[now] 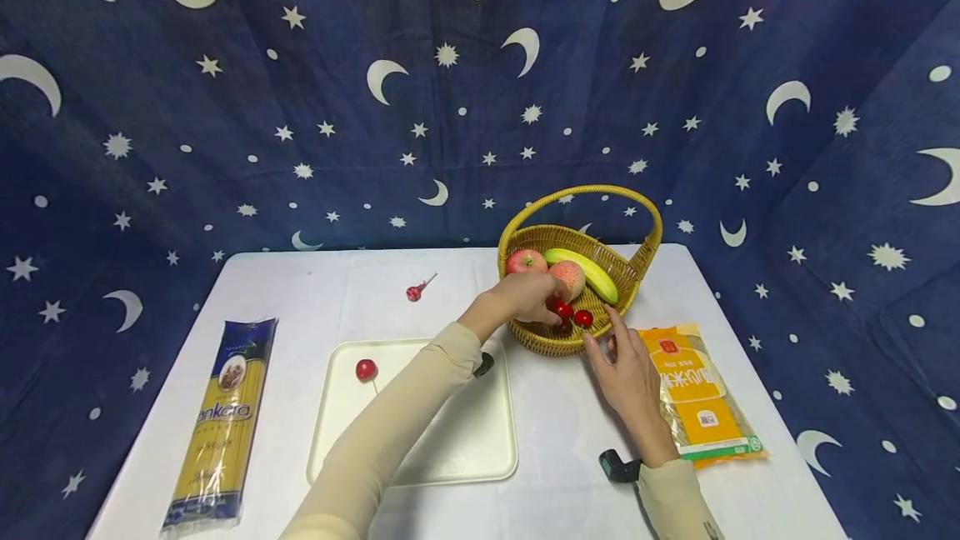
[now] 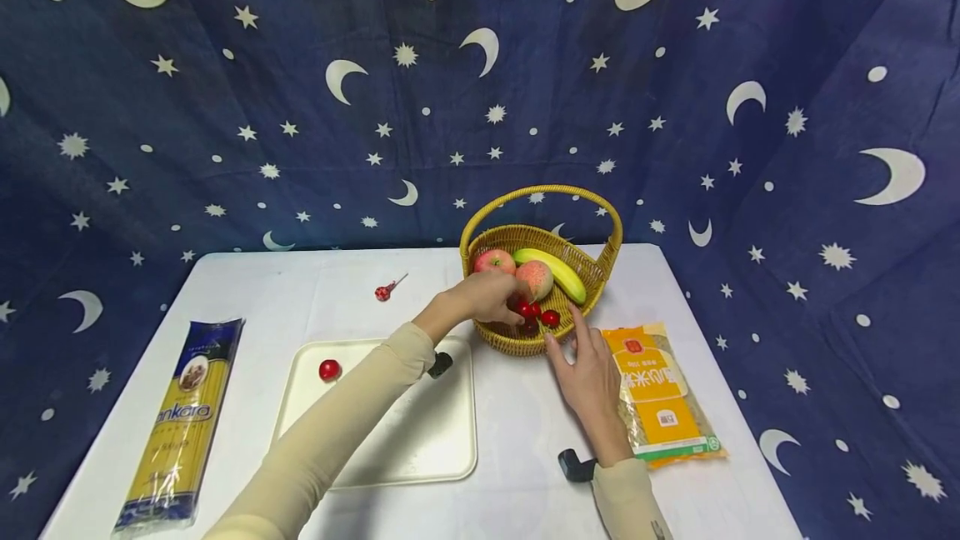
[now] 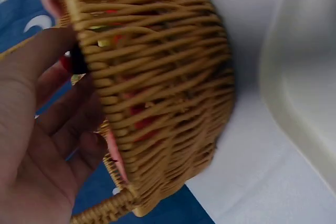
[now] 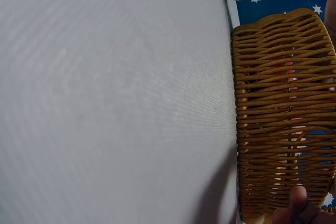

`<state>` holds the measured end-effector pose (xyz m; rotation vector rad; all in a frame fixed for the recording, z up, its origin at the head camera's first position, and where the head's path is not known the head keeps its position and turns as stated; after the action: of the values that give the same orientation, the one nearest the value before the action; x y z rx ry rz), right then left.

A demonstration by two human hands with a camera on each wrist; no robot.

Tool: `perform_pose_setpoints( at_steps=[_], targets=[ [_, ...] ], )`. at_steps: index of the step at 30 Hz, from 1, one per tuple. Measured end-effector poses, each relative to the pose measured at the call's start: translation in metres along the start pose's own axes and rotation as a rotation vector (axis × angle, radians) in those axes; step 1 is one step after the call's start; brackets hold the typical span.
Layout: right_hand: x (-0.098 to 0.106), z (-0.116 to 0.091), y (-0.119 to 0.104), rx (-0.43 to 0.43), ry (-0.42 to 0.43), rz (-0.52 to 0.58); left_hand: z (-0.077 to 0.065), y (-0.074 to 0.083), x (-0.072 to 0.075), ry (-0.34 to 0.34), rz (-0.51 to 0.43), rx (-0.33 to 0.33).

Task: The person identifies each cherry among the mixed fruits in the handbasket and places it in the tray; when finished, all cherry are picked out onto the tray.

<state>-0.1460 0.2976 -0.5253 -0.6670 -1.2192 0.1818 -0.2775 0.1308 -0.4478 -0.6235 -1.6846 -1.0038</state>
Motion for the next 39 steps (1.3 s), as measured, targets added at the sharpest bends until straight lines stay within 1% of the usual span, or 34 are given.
perform_pose_setpoints(
  at_steps=[7, 13, 19, 24, 27, 30, 34, 39],
  targets=[
    [-0.001, 0.001, 0.000, -0.010, -0.012, -0.007, -0.021, 0.004, 0.016, 0.204, -0.193, -0.048],
    [0.000, 0.003, -0.002, -0.007, -0.022, -0.008, -0.048, 0.010, 0.027, 0.344, -0.286, -0.081],
    [0.000, 0.002, -0.001, -0.001, -0.001, -0.011, -0.078, 0.018, 0.036, 0.494, -0.381, -0.093],
    [-0.001, 0.001, -0.001, -0.003, -0.003, -0.001, -0.105, 0.024, 0.042, 0.603, -0.410, -0.096],
    [-0.003, 0.001, -0.001, -0.004, -0.009, 0.000, -0.127, 0.024, 0.043, 0.659, -0.400, -0.073],
    [-0.003, 0.001, -0.001, -0.009, -0.016, -0.002, -0.149, 0.021, 0.042, 0.695, -0.401, -0.035],
    [-0.003, 0.001, -0.001, -0.022, -0.030, -0.007, -0.178, 0.014, 0.037, 0.733, -0.418, 0.028],
    [-0.003, 0.001, -0.003, -0.022, -0.036, -0.012, -0.213, 0.002, 0.029, 0.792, -0.385, 0.112]
  ],
)
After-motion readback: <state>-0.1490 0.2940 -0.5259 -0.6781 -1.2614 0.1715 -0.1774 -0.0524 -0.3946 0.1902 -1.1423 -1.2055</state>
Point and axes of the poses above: each hand's wrist, its own z-axis towards the middle knuckle, its own x-axis out of the back of the hand, y = z × x, the point moved 4 cm from there along z, towards the middle knuckle, and after that the axes turned 7 degrees about -x, right-handed, at the moved point
